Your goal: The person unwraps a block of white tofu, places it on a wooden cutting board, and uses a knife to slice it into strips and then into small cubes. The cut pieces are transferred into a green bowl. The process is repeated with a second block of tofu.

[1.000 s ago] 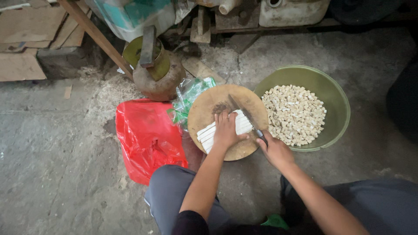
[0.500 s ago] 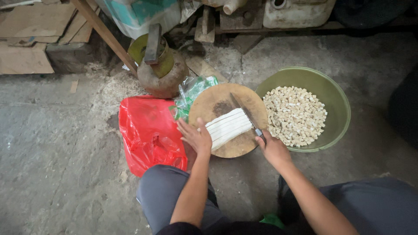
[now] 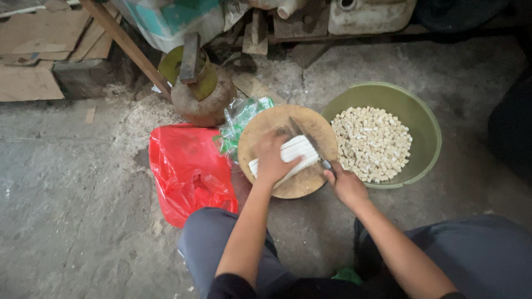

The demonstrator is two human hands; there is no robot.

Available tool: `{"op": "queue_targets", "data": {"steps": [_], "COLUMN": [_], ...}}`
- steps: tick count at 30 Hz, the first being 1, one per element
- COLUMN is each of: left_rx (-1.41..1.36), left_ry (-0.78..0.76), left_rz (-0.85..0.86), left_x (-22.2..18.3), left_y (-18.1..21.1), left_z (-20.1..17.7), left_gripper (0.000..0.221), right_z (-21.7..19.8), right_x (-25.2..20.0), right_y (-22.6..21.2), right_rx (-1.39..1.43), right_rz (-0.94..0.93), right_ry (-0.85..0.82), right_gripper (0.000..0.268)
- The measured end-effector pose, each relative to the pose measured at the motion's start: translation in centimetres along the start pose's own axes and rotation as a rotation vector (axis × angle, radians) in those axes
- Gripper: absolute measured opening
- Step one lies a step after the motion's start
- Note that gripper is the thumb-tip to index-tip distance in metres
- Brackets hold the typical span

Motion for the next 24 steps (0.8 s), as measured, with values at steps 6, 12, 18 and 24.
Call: {"op": "queue_targets", "data": {"steps": [6,12,18,24], "left_rx": [-0.056,-0.133,-0.084,0.05], "left_ry": [-0.21,-0.215,-0.205,-0.33], "left_rz": [0.151,0.137,0.177,0.139], "left_x": [1.7,1.9,2.4,3.3], "left_y": [2.2,0.5,0.9,1.9], "left_z": [2.6,4.1,4.1,3.5], "left_gripper": [0.066,0.056,0.053,0.056], "right_z": [0.7,-0.9,-1.7,-1.5], "right_x": [0.2,-0.7,-2.7,-2.7], "right_y": [0.2,-0.9,-2.4,-2.5], "right_rx": [0.012,0.045,0.241,0.156], "right_rz": [-0.024,0.019,-0.155,-0.236], "right_ry": [0.06,-0.009,0.002,0.033], "right_gripper": [0.049,0.056,0.05,0.048]}}
Point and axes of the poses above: each hand's wrist, its own x-axis towards the middle knuckle, its own z-axis out of the palm, y = z × x, the point moved 2 cm from there along x, towards the middle knuckle, and after that the axes turned 13 degrees about x, right-handed, at the moved point
